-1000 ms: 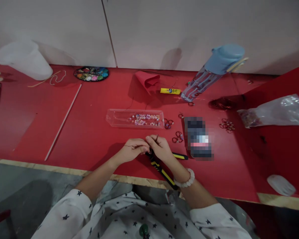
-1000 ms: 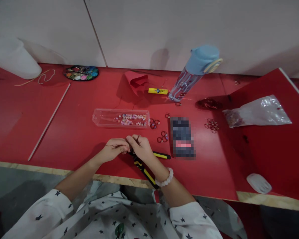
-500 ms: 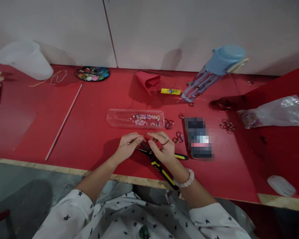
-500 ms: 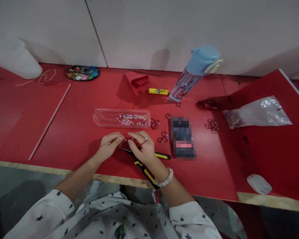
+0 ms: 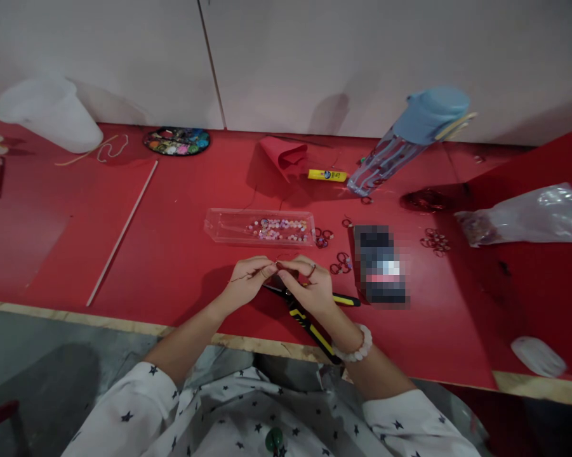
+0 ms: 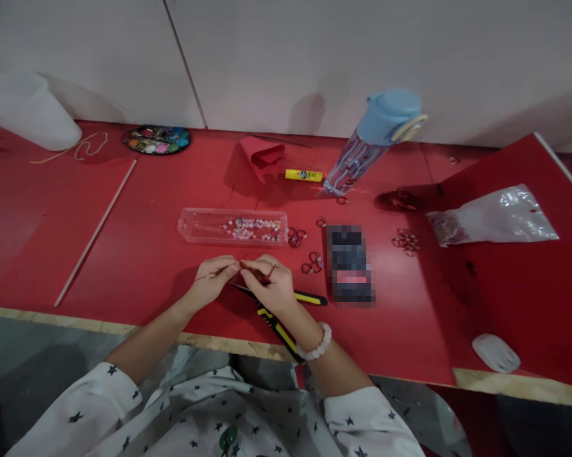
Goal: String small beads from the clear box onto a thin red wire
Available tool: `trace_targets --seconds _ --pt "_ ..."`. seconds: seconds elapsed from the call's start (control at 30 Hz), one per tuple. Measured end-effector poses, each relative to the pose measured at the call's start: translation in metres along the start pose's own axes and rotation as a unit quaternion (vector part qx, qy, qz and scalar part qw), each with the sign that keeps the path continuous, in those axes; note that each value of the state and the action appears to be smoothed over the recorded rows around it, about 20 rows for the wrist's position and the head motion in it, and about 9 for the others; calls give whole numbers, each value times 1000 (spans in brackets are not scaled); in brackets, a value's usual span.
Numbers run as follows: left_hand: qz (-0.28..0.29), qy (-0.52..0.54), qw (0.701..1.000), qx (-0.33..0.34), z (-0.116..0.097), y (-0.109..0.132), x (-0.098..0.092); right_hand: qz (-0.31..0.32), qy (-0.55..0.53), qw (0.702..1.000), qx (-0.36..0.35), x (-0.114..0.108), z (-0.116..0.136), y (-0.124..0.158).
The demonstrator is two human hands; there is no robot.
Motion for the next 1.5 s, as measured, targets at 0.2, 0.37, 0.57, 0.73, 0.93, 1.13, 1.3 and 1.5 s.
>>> trace_targets --seconds 0.2,0.37,0.57,0.73,0.93,1.13,1.3,1.5 --pt "-7 -36 999 24 -2 1 1 2 -119 974 191 5 -30 3" --pt "-12 -59 997 40 -2 2 1 27 -220 919 325 20 -49 14" --pt "-14 -70 996 58 -1 2 2 121 -315 856 393 44 -52 21" --pt "-17 -80 994 68 1 3 2 128 -325 852 390 44 -52 20" --pt "-20 -105 992 66 -5 4 -1 19 -145 957 250 9 -37 6" --pt "-12 -148 987 64 -5 4 1 31 -15 988 152 6 -20 1" --pt "2 -172 983 68 -3 3 5 57 -219 919 323 21 -47 13" --pt "19 -130 991 38 -1 1 4 130 -321 863 368 32 -47 12"
Point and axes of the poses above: each hand's wrist, its own y-axis away from the middle knuckle, its own x-axis out of the palm, z = x × y, the point moved 9 cm from there along -y, towards the middle knuckle, and after that the axes turned 2 degrees about z, right-handed, at the moved point
